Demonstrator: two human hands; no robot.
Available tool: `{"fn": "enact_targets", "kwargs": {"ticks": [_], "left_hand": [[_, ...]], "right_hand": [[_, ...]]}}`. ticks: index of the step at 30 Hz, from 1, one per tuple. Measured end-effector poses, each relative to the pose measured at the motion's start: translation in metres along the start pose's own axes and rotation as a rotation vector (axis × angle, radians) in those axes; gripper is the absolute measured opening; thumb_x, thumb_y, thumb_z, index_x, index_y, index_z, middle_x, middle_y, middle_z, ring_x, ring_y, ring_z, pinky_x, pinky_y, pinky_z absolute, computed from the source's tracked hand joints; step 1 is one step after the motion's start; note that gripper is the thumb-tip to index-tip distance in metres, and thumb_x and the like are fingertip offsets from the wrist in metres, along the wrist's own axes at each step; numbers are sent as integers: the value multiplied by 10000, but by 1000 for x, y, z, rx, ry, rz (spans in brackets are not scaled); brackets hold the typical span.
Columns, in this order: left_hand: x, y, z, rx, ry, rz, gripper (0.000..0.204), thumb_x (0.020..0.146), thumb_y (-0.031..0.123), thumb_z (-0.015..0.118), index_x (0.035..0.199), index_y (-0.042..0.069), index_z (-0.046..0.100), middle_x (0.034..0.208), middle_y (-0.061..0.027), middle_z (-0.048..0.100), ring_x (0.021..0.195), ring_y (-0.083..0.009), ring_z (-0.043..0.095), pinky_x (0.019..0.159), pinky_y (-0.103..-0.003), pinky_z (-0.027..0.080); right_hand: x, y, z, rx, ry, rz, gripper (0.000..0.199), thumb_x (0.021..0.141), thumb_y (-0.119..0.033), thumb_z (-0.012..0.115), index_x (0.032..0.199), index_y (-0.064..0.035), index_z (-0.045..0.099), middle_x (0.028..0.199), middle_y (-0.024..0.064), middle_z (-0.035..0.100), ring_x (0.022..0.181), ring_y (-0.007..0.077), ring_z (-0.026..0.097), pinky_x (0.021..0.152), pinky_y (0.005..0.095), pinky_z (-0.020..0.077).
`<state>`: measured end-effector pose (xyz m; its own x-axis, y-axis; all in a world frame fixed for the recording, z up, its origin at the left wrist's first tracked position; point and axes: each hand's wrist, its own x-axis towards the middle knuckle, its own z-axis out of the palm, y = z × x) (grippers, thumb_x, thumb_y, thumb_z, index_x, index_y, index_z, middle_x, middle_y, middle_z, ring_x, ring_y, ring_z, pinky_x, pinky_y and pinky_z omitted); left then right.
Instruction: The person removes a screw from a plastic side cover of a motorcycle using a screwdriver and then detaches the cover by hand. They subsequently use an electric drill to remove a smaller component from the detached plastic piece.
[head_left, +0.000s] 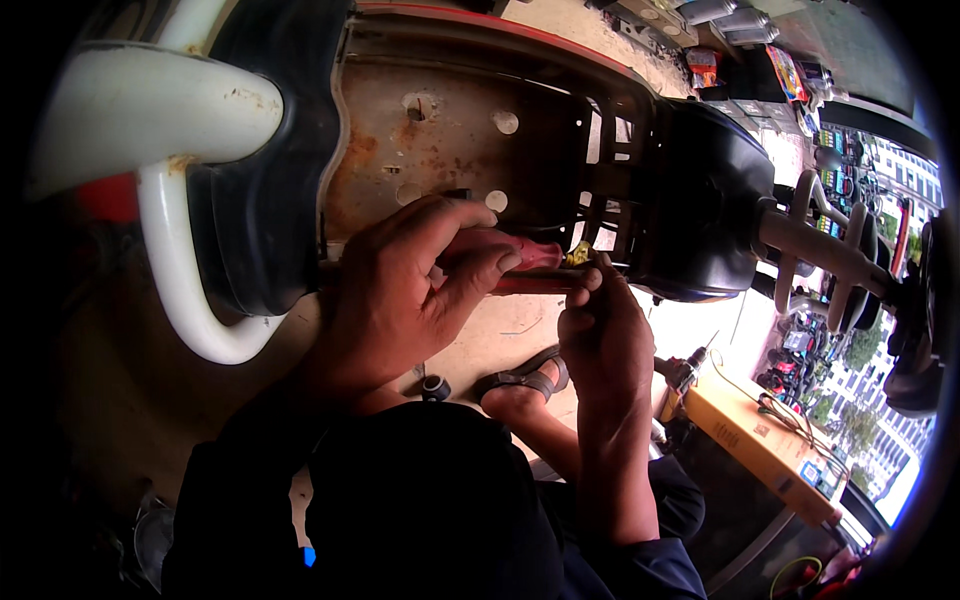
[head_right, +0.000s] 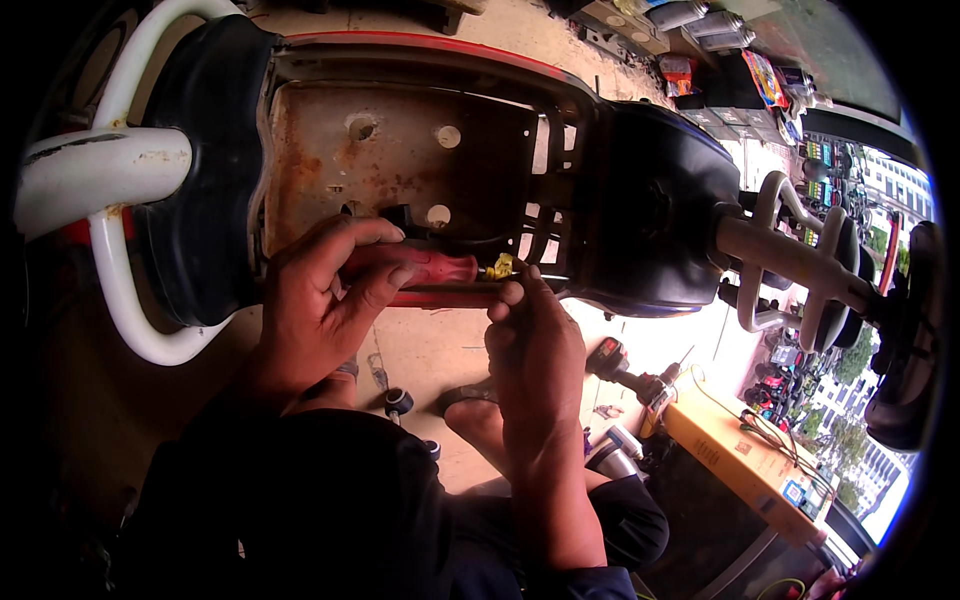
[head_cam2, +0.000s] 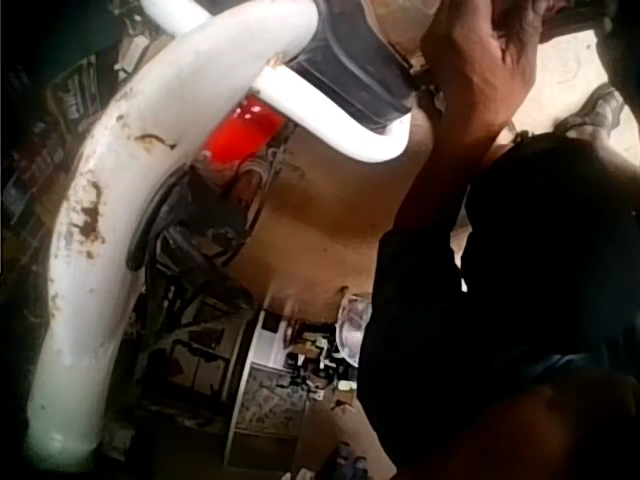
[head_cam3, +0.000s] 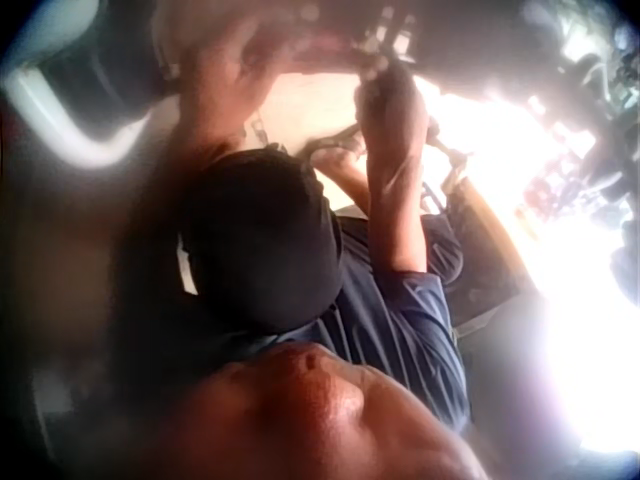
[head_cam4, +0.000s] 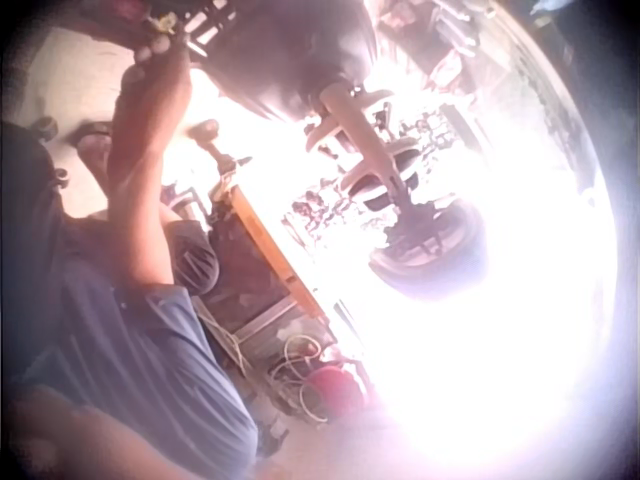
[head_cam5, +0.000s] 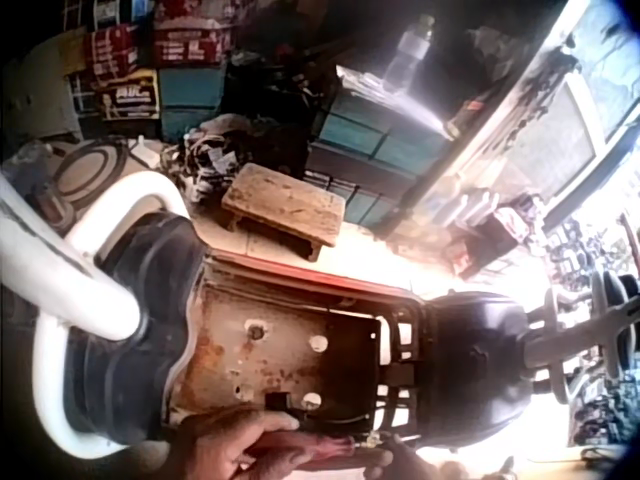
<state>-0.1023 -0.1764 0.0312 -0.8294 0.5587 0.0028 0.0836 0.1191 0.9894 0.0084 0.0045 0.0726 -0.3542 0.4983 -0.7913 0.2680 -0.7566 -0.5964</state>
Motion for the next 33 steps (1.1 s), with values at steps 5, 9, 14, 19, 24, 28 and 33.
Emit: {"fn": "enact_targets", "kwargs": {"ticks": [5,9,14,19,24,28,33], "left_hand": [[-3,4,-2,-62,-57,27,464,960,110,745,1370,13,550,1250,-124,649,1045,-179,688,770,-280,553],[-3,2,1,-92,-95,68,496,980,76,696,1432,30,496,1321,-122,602,1137,-192,653,928,-339,553],[-6,12,-6,-209,-146,-129,451,991,39,667,1414,28,512,1311,-110,589,1156,-189,649,982,-344,538],[-11,0,-2,-170,-93,-32,435,974,31,686,1379,20,529,1274,-125,603,1128,-207,664,907,-338,538],[-10,-9,6,-121,-49,92,446,934,42,733,1337,17,544,1229,-151,637,1041,-245,688,749,-330,541],[-8,-10,5,-103,-49,102,441,931,46,736,1328,13,547,1230,-153,633,1033,-250,671,741,-325,541],[-7,-11,5,-120,-45,102,427,931,40,729,1316,12,547,1223,-152,634,1012,-245,668,734,-327,540]], "right_hand": [[3,3,1,70,37,24,211,1091,-242,592,1124,-43,657,805,-6,606,680,85,557,517,181,387],[5,2,1,17,43,-11,225,1090,-268,599,1083,-52,662,790,-8,609,679,85,568,501,182,376],[2,1,-1,-93,38,4,253,1085,-293,609,1084,-50,680,839,10,669,714,92,610,526,196,399],[-4,-3,0,-247,55,13,285,1076,-328,618,1089,-56,701,913,30,726,759,93,652,571,204,432],[1,-2,-8,-219,20,-10,283,1072,-329,625,1095,-57,700,925,24,730,793,88,665,590,194,437],[1,-1,-6,-219,35,-23,285,1070,-332,627,1106,-59,701,940,24,733,802,86,667,610,194,442],[1,2,-6,-222,37,-46,297,1070,-345,625,1116,-62,706,948,14,735,811,85,670,621,196,443]]}}
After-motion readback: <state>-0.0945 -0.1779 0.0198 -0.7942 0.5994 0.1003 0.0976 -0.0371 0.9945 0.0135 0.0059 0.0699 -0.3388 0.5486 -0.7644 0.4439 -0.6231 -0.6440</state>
